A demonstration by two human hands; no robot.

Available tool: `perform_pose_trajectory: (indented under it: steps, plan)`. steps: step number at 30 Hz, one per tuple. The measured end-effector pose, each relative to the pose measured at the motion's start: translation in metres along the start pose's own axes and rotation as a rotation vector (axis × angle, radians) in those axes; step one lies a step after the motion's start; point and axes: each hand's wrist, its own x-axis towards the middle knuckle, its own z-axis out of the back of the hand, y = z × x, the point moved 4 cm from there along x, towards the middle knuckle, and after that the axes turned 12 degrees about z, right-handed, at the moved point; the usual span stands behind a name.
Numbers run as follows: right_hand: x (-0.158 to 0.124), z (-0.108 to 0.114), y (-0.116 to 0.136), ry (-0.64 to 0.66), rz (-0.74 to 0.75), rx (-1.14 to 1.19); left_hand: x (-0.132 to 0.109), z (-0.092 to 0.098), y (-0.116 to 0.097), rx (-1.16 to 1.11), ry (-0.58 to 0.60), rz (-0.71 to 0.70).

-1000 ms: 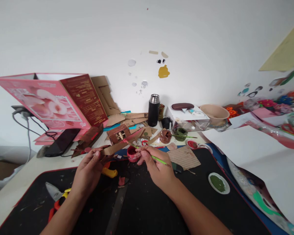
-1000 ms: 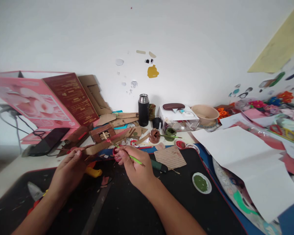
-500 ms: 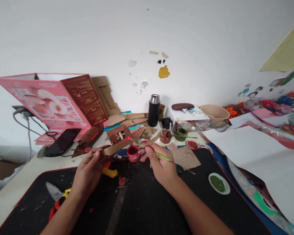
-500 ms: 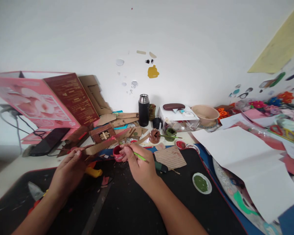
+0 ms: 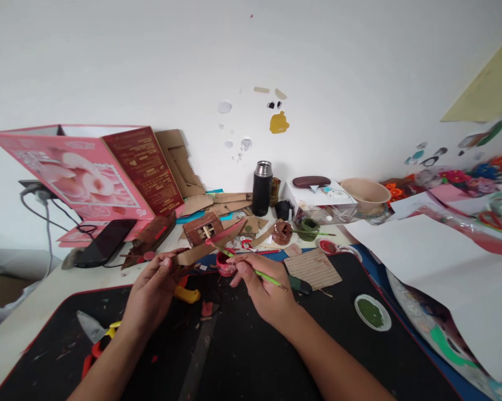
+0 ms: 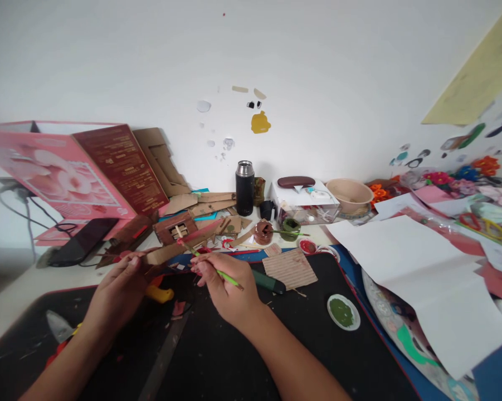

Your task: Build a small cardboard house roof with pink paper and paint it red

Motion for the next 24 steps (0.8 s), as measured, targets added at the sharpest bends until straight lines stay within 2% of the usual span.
perform_pose_trajectory:
  steps: [10,24]
  plan:
    - [-0.002,-0.007,0.002,0.056,0.096,-0.005,-0.001,-0.003,0.001,0.006,0.018,0.03]
    - [-0.001,0.005,-0.004,-0.025,0.016,-0.019,0.0,0.0,0.002,0.006,0.016,0.015]
